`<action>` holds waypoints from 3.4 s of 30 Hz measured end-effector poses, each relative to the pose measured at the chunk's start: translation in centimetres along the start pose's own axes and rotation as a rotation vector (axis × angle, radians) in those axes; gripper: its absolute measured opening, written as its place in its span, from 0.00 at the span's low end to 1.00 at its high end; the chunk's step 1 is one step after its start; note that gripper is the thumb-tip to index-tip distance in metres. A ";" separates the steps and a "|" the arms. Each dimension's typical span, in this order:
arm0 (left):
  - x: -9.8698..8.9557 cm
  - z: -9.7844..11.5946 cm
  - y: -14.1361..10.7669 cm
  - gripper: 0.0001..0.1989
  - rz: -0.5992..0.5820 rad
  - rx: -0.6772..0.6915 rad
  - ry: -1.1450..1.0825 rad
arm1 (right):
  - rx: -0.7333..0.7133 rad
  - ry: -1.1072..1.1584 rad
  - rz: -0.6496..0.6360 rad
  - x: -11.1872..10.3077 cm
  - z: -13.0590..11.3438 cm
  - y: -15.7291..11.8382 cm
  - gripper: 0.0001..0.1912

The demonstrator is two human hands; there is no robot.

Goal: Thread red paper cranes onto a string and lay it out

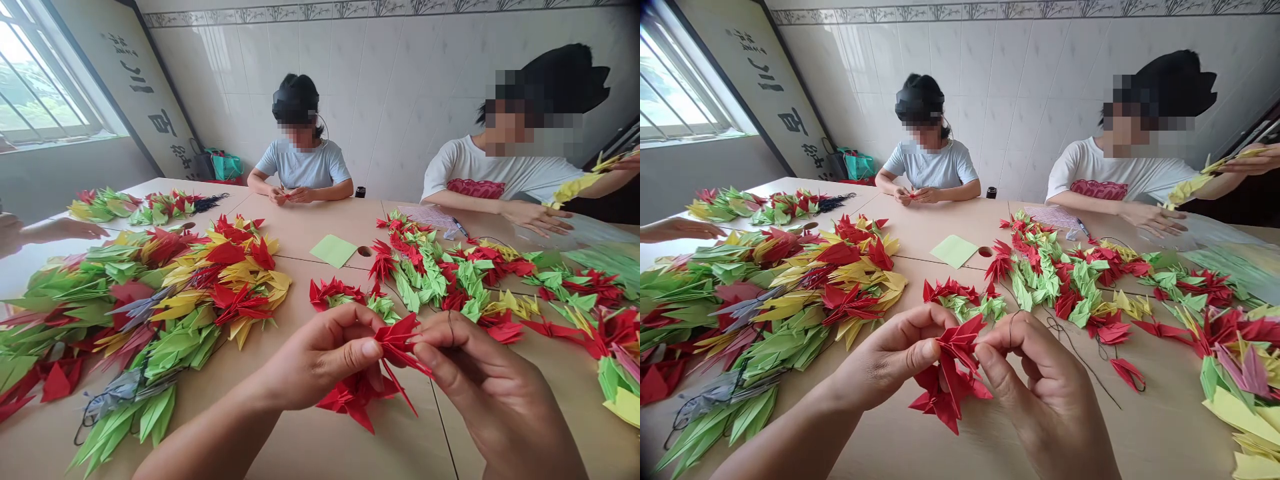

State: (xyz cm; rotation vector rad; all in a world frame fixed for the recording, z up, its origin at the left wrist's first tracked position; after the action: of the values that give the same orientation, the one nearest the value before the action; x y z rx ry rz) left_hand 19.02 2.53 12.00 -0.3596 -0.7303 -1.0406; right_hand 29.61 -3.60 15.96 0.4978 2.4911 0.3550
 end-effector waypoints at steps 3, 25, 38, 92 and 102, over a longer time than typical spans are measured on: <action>0.0 -0.2 0.0 0.12 0.003 -0.004 -0.030 | 0.000 0.003 -0.029 0.5 0.0 0.1 0.06; -0.7 0.9 0.0 0.12 0.145 0.078 0.206 | 0.040 -0.033 -0.100 1.8 0.9 0.4 0.12; -0.9 0.5 0.1 0.15 0.086 0.081 0.364 | 0.102 -0.015 0.152 0.2 1.4 0.2 0.09; -0.9 1.4 0.0 0.14 0.138 0.038 0.525 | 0.157 -0.119 0.049 -0.1 1.5 0.2 0.14; 0.0 2.6 -0.2 0.08 0.123 0.164 0.590 | 0.128 0.005 -0.076 1.8 0.7 0.2 0.15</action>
State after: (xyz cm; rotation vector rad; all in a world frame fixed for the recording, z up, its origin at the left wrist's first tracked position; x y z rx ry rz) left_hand 17.85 3.93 13.86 0.0511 -0.2545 -0.8988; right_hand 28.70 -2.53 14.59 0.4526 2.5401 0.1674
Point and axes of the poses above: each hand's wrist, its own y-axis towards the middle knuckle, its own x-axis out of the palm, z = x × y, the point moved 9 cm from there along y, towards the middle knuckle, and after that the axes turned 12 degrees about -y, right-handed, at the moved point
